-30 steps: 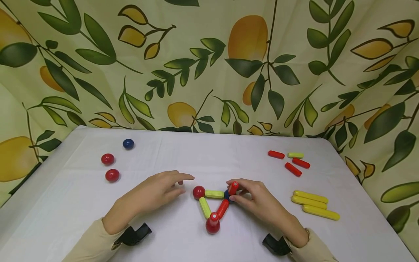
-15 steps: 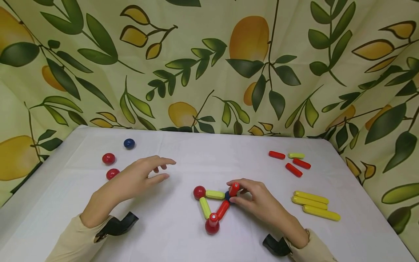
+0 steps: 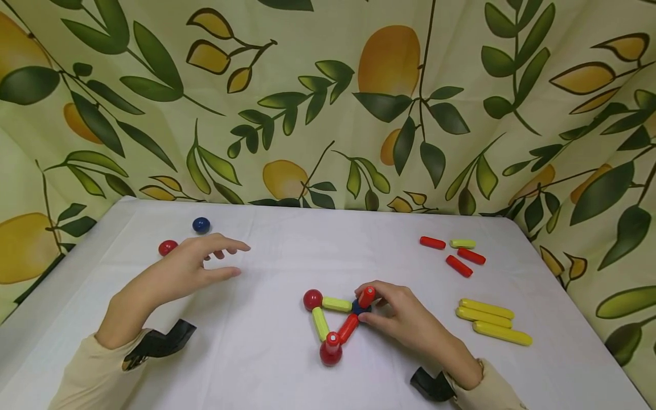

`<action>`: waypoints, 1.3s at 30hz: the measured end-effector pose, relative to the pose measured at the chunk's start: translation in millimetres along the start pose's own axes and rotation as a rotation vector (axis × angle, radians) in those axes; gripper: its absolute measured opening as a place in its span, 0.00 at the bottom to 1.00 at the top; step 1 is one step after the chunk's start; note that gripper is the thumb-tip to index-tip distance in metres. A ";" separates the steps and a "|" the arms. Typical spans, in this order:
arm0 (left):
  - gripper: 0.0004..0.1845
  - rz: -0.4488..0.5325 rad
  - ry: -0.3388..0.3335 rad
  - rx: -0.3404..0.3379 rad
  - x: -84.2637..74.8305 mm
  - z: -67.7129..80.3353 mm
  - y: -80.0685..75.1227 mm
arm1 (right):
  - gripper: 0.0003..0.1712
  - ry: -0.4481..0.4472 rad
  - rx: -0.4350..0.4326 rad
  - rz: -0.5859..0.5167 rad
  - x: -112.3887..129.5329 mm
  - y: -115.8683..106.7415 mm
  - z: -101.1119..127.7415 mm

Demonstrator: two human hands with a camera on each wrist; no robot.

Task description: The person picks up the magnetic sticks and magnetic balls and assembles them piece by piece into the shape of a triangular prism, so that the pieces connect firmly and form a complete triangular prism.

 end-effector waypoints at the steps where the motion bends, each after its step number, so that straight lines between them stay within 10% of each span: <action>1: 0.21 -0.002 -0.008 -0.002 1.9 0.2 -1.2 | 0.21 0.008 -0.006 0.007 -0.6 -0.5 -0.1; 39: 0.27 -0.057 -0.328 0.291 108.8 26.0 -2.8 | 0.20 0.068 -0.043 0.011 -8.3 -2.8 -2.0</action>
Point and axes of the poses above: each hand's wrist, its own z-axis away from the middle knuckle, its own y-axis out of the palm, x = y × z, the point moved 8 cm from there along -z, towards the middle knuckle, and after that the axes turned 13 degrees about -x, right-handed, at the moved point
